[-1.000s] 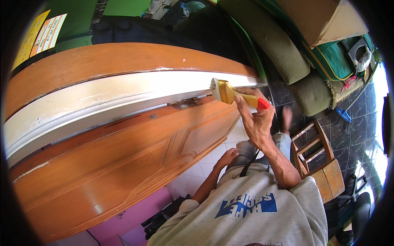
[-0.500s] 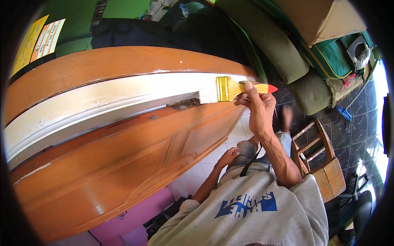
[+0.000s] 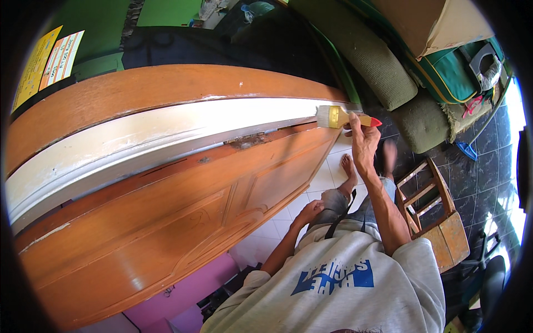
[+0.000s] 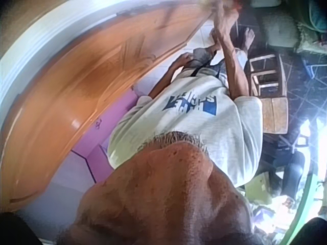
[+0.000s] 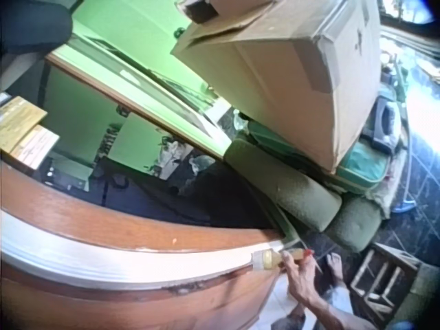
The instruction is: The person paints the white door frame using a paintbrush and a small paint can. They repeatedly dip the brush into the paint and apply it to the vertical and horizontal sections of the frame.
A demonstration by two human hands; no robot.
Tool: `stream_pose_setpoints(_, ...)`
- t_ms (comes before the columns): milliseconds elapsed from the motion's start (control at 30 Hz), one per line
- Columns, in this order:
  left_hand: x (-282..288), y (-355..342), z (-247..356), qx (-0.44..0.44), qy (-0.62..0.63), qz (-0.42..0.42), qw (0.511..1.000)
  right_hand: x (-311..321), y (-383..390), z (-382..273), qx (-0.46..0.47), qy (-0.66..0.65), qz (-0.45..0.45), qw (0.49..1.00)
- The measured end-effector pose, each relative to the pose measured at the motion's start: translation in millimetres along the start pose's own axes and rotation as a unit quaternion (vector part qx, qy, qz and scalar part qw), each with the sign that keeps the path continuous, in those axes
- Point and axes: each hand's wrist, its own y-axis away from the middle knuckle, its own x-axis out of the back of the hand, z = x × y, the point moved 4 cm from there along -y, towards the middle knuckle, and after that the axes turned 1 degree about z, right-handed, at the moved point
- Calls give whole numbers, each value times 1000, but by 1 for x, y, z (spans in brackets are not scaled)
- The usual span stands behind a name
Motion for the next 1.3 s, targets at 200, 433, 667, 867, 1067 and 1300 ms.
stream_pose_setpoints(200, 0, -2, -1, -16, 21, -4, 1000, -40, 47, -95, 124, 30, -84, 988)
stream_pose_setpoints(433, 1, -10, -16, -32, 21, -10, 999, -54, 70, -149, 147, -60, -132, 978)
stream_pose_setpoints(667, 1, -8, -5, -18, 19, -14, 1000, -50, 42, -91, -52, -209, -91, 972)
stream_pose_setpoints(867, 2, -7, 0, -18, 14, -18, 1000, -20, 12, -14, -76, -136, -40, 987)
stream_pose_setpoints(1067, 1, -2, 10, 7, 6, -17, 1000, 2, -1, 8, -9, 15, -4, 1000)
stream_pose_setpoints(1300, 0, 1, 9, 11, 10, -17, 1000, -31, 42, -65, 71, -13, -87, 994)
